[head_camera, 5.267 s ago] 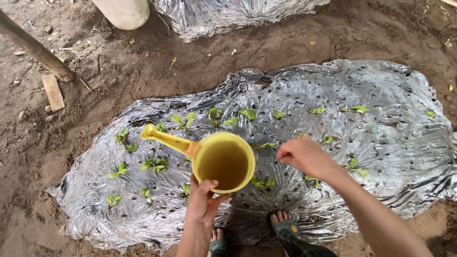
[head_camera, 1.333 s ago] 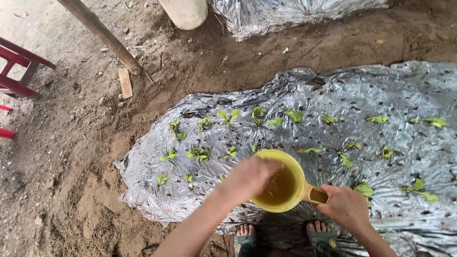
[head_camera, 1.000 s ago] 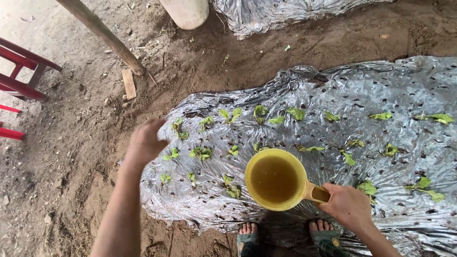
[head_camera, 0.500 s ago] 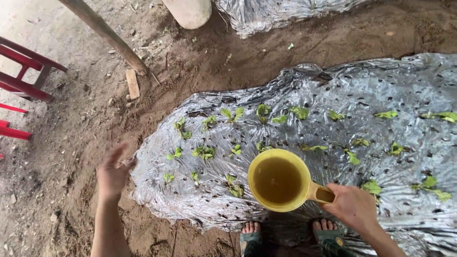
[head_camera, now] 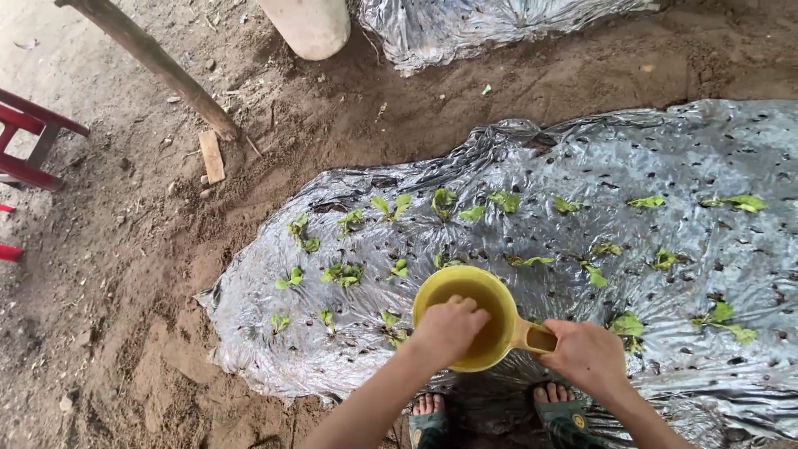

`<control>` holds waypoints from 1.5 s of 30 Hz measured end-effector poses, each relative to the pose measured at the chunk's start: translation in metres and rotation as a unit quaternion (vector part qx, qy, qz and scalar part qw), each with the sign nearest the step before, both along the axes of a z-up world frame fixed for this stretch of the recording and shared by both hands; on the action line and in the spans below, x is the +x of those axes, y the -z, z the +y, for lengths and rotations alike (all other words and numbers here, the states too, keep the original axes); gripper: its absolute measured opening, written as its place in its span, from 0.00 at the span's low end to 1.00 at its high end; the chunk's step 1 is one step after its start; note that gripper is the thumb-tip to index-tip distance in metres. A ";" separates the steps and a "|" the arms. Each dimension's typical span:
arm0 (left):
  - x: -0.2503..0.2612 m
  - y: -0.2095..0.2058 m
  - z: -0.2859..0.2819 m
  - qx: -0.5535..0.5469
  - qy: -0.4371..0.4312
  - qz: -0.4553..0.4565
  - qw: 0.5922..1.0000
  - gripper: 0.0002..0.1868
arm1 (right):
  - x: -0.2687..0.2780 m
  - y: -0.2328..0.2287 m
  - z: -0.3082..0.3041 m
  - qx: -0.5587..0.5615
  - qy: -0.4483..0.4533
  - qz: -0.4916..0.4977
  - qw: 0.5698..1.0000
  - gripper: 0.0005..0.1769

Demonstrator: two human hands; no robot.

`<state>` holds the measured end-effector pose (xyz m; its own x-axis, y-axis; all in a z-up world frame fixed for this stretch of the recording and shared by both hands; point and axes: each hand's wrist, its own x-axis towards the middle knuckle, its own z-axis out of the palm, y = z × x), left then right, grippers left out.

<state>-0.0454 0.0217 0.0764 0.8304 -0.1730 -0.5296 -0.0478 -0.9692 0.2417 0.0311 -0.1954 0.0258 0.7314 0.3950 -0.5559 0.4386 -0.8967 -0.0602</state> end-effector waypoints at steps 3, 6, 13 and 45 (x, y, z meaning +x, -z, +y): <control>0.016 0.043 -0.007 0.101 0.097 0.026 0.990 0.16 | 0.001 0.001 -0.003 0.001 0.006 0.009 1.000 0.12; 0.011 -0.046 -0.004 0.000 -0.027 0.081 0.996 0.30 | 0.003 0.006 -0.008 0.002 0.009 0.015 1.000 0.16; 0.002 -0.129 0.113 -0.205 -0.159 -0.273 0.926 0.19 | 0.006 0.020 -0.017 0.020 0.002 0.009 1.000 0.17; 0.017 -0.013 0.000 -0.042 -0.030 -0.050 0.997 0.31 | 0.000 -0.002 0.000 -0.007 0.026 0.018 0.999 0.21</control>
